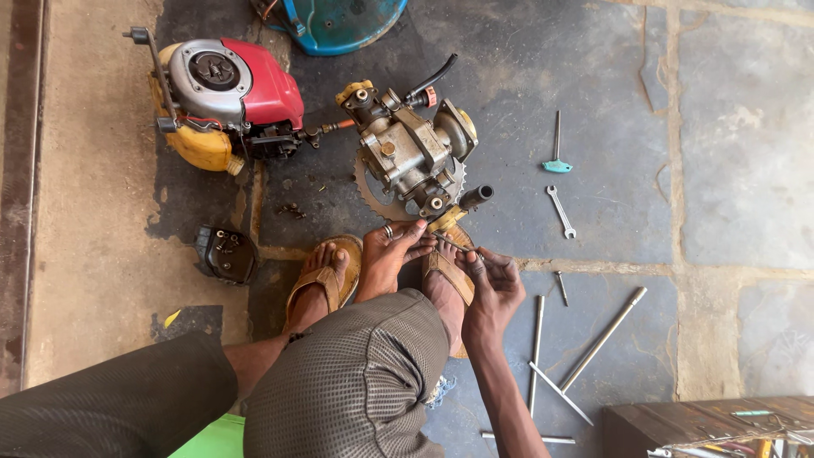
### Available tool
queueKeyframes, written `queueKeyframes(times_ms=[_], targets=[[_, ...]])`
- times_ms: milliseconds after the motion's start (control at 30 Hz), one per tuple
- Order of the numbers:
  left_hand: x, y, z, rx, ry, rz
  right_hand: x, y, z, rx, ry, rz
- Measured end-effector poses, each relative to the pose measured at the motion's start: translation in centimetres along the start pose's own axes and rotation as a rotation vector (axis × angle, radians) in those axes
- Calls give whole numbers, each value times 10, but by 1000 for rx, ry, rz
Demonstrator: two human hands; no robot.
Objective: The person sits on the floor and uses a T-handle wrench to tighten bolts on a small engine. They repeatedly rotate the wrench, adjust their grip, and occasionally reposition the engine to access different fasteners.
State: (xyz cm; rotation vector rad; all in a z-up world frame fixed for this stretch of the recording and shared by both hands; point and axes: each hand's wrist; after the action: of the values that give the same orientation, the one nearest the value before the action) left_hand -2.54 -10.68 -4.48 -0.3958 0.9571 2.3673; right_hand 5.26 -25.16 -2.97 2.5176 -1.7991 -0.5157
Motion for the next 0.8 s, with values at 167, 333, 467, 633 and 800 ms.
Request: queueKeyframes(times_ms=[167, 333, 467, 633, 800], targets=[[1, 0, 1, -9, -12, -6, -11, 3, -1, 45, -21, 61], [5, -5, -4, -18, -15, -17, -10, 10, 0, 100, 217, -20], [7, -6, -8, -29, -8, -20, -6, 11, 1, 213, 526, -100], [4, -5, -5, -47, -6, -37, -4, 2, -7, 252, 631, -187], [2, -3, -2, -44, 1, -27, 1, -9, -29, 349, 815, -339]])
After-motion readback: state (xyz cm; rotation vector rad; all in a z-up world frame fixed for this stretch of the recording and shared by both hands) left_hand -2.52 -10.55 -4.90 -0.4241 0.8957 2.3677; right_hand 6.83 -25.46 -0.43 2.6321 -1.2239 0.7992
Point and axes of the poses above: each hand's wrist, its own y-axis away from the middle knuckle, its own x-axis out of the back of the hand, z = x × y, and after that the axes turned 3 degrees about -y, right-handed
